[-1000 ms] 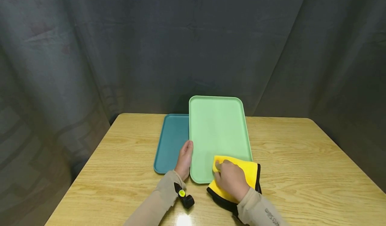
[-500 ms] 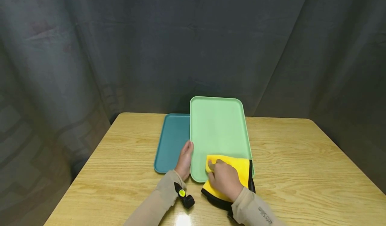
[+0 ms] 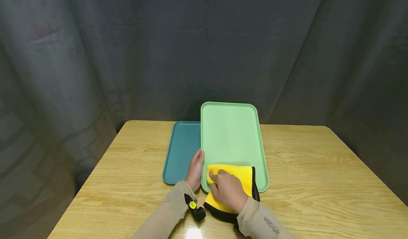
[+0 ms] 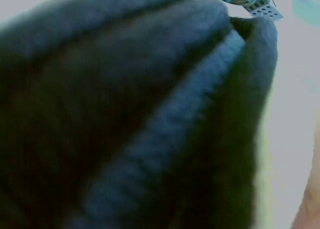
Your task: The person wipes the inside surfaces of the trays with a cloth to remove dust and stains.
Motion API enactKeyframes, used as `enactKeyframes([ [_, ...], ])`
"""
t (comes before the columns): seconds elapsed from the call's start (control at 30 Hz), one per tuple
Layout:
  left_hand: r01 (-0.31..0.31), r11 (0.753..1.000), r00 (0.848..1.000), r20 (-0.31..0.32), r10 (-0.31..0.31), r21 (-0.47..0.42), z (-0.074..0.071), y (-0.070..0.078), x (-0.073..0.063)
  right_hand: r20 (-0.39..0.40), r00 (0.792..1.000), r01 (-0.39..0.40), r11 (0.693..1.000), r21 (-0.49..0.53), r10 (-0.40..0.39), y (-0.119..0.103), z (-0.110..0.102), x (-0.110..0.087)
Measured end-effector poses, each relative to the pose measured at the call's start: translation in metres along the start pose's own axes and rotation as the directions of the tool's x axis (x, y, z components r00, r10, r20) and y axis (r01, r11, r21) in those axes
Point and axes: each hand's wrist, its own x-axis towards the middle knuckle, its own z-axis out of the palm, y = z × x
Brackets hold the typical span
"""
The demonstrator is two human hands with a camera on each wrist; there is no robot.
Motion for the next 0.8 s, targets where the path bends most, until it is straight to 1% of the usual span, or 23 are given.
enactKeyframes([
  [0.2, 0.002, 1.0, 1.0, 0.005, -0.002, -0.008, -0.0006, 0.0008, 0.0002, 0.029, 0.999, 0.026, 1.0, -0.002, -0.026, -0.0029, 0.0006, 0.0032],
  [0.43, 0.011, 1.0, 1.0, -0.004, -0.011, 0.007, -0.001, 0.0008, 0.0001, 0.087, 0.994, 0.063, 0.998, -0.004, -0.062, -0.0055, 0.0001, 0.0037],
  [0.8, -0.011, 1.0, 1.0, -0.023, 0.011, 0.01, 0.0009, 0.0001, -0.0004, 0.111, 0.99, 0.087, 0.996, -0.013, -0.085, -0.005, -0.0016, 0.003],
])
